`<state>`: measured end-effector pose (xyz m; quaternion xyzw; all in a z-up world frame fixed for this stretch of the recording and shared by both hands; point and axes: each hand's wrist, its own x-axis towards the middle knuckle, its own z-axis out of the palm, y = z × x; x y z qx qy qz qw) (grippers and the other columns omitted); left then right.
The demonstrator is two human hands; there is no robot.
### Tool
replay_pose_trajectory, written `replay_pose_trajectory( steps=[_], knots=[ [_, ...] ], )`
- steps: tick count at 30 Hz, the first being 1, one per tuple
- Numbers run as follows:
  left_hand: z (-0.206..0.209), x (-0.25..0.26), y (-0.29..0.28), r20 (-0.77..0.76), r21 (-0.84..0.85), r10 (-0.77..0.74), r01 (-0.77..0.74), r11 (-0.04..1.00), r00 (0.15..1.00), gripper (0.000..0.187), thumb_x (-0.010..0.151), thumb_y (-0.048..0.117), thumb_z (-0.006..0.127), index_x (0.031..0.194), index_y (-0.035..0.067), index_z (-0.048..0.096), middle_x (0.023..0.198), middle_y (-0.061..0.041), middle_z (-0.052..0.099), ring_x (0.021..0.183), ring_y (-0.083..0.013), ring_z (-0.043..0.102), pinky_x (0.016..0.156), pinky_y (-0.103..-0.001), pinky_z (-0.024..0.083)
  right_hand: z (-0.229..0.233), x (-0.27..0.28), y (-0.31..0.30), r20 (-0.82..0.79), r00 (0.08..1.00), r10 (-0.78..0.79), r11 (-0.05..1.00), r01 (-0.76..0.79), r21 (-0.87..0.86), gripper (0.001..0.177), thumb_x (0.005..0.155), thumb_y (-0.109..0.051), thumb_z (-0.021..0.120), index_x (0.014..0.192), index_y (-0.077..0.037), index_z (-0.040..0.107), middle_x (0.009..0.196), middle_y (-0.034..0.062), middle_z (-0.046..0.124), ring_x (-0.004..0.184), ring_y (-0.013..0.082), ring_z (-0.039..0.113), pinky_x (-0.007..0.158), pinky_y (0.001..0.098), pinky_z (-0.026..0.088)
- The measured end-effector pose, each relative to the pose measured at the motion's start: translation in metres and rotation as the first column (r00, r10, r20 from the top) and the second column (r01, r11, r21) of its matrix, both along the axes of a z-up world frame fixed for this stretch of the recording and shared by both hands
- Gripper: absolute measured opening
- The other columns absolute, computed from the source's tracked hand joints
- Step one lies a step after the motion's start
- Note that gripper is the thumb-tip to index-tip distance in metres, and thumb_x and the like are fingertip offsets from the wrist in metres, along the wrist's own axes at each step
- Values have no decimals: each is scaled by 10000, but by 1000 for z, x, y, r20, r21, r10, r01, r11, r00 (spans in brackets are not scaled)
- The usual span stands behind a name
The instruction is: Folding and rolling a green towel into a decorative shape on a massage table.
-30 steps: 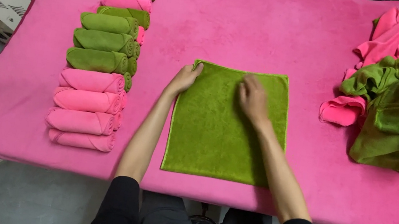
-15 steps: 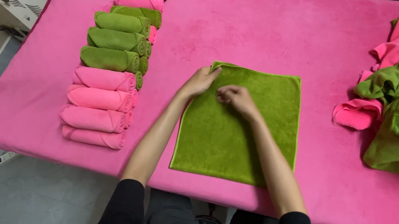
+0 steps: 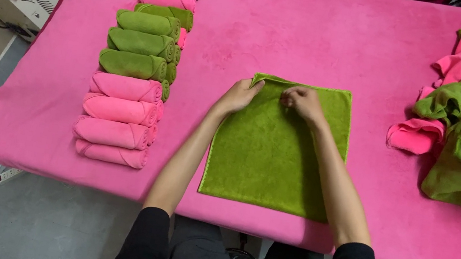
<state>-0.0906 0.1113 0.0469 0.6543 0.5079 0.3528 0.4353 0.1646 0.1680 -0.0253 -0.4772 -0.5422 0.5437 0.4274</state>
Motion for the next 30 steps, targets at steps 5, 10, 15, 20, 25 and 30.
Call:
replay_pose_trajectory(
  steps=[5, 10, 15, 20, 25, 30],
  knots=[
    [2, 6, -3, 0, -17, -5, 5, 1000, 1000, 560, 1127, 469, 530, 1362, -23, 660, 1313, -301, 677, 1318, -450, 581, 1126, -621, 431, 61, -45, -68, 58, 980, 190, 980, -186, -65, 225, 1009, -34, 604, 1158, 53, 750, 967, 216, 730, 864, 245, 733, 770, 365, 636],
    [-5, 6, 1, -3, -18, -3, 3, 1000, 1000, 555, 1130, 480, 524, 1364, -5, 660, 1303, -275, 690, 1309, -433, 595, 1118, -616, 435, 48, -92, -104, -94, 878, 469, 860, -479, -179, 253, 1002, -25, 583, 1199, 59, 717, 1045, 217, 741, 941, 252, 732, 886, 374, 628],
    [-5, 6, -2, 15, -18, 20, -20, 1000, 1000, 570, 1118, 519, 527, 1267, -8, 684, 1177, -240, 705, 1193, -389, 622, 1050, -575, 459, 35, -128, -132, -235, 776, 586, 753, -628, -197, 252, 1017, -45, 620, 1222, 56, 728, 1107, 253, 757, 972, 291, 763, 902, 401, 648],
    [0, 4, -1, 16, -21, 31, -31, 999, 999, 583, 1104, 534, 534, 1110, -13, 736, 965, -190, 719, 990, -321, 653, 905, -538, 502, 32, -118, -115, -295, 786, 544, 750, -613, -250, 257, 1026, -15, 548, 1201, 96, 700, 1114, 282, 746, 982, 310, 771, 901, 399, 661],
    [-6, 5, 5, 24, -44, 46, -45, 998, 999, 564, 1094, 543, 544, 1033, 25, 758, 877, -98, 718, 898, -248, 654, 816, -447, 518, 42, -81, -84, -242, 879, 411, 858, -463, -223, 273, 1011, 25, 531, 1220, 139, 664, 1096, 335, 721, 975, 378, 764, 886, 451, 666],
    [-2, 6, -1, 45, -9, 1, -1, 1000, 999, 606, 1112, 546, 539, 1099, -19, 757, 991, -212, 749, 1014, -319, 676, 919, -504, 522, 36, -35, -42, -193, 934, 302, 920, -338, -200, 261, 1020, 21, 535, 1216, 122, 675, 1079, 334, 717, 964, 393, 761, 882, 488, 661]
  ],
)
